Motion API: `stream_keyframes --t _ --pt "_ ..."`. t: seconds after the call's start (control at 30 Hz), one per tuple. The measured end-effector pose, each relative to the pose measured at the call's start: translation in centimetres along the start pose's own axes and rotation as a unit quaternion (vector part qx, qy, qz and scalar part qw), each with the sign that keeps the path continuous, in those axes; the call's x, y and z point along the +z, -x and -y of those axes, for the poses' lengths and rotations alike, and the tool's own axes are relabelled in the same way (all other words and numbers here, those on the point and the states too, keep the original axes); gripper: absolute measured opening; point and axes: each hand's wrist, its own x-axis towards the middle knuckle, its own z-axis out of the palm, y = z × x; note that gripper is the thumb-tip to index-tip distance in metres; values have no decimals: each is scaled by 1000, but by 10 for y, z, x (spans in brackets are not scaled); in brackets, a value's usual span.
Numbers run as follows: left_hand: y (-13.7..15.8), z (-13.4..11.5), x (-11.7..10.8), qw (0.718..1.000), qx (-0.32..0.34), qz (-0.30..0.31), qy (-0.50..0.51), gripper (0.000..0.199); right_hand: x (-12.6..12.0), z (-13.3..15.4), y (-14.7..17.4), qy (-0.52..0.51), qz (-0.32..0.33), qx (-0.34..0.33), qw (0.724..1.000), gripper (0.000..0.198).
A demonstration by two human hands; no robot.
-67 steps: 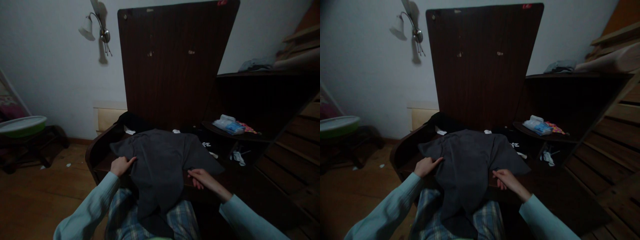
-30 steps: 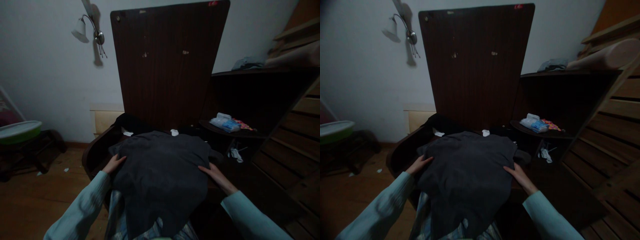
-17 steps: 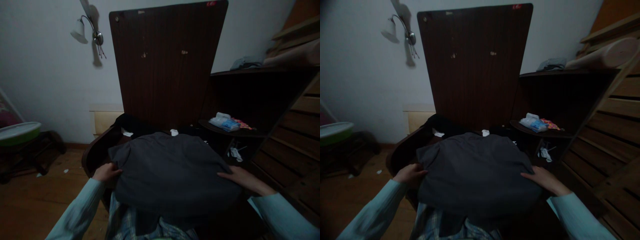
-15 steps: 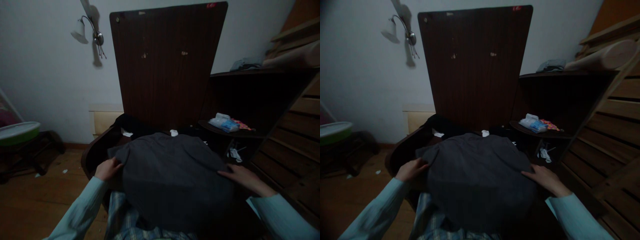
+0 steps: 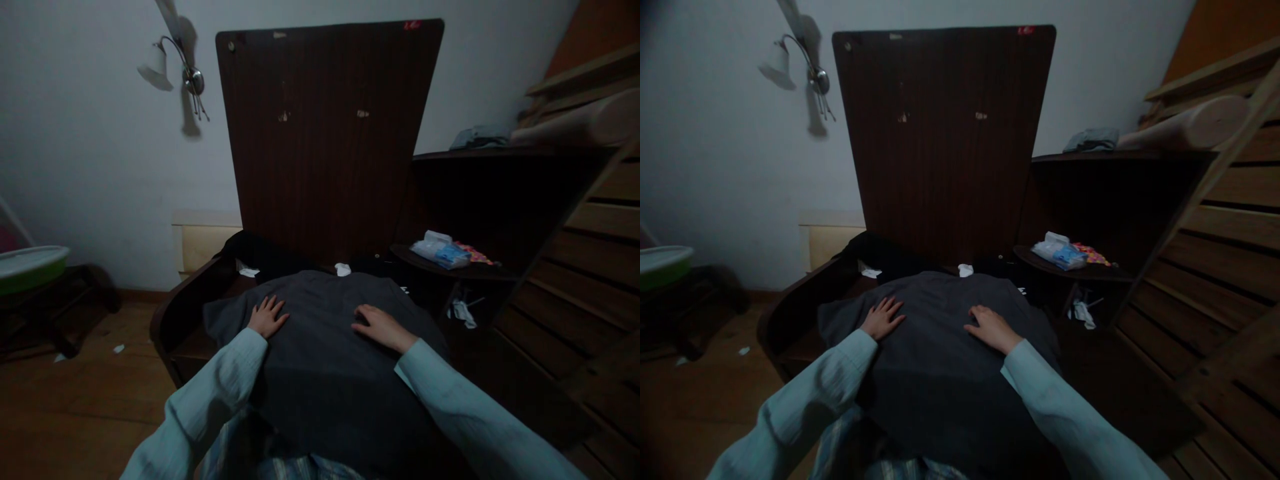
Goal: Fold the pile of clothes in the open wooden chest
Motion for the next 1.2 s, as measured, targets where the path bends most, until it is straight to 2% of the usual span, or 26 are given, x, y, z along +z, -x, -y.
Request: stream_keyframes --t 0.2,0.3,0.37,0.43,0.53,0.6,0.67,0.73,0.77,0.87,0.97,1.1,1.13,1.2 --pt "12 10 -2 999 13 -38 15 49 22 16 -16 -35 23 -73 996 58" --pt "18 10 -6 996 38 -79 29 41 41 20 -20 -31 61 -84 994 62" --pt "29 14 -11 993 26 -107 33 34 51 19 -21 -22 66 -82 994 62" --pt "44 24 -19 989 -32 -140 26 31 57 17 -21 -14 59 -82 995 62" --pt "66 51 -37 969 -175 -173 -6 34 60 15 -22 -8 53 -83 995 62" --pt "73 70 -47 955 -267 -130 -23 42 60 14 -23 -5 54 -83 995 63" --pt "71 84 -54 953 -299 -48 -24 50 60 16 -26 -1 56 -84 995 62" --pt "61 90 -54 961 -275 6 -14 54 61 21 -31 3 59 -84 995 62" --pt "55 90 -52 967 -255 14 -7 54 62 23 -34 5 61 -83 995 62" --pt "39 87 -47 979 -203 0 19 51 64 31 -43 11 65 -83 994 62" --pt "30 84 -51 978 -202 -43 9 42 66 34 -49 8 65 -86 994 62" --pt "23 69 -72 952 -252 -164 -50 34 68 33 -50 2 56 -85 995 61" --pt "20 62 -78 951 -241 -186 -58 34 68 32 -50 1 54 -84 995 60" --pt "16 45 -87 966 -165 -192 -55 36 69 32 -49 1 51 -84 995 60"
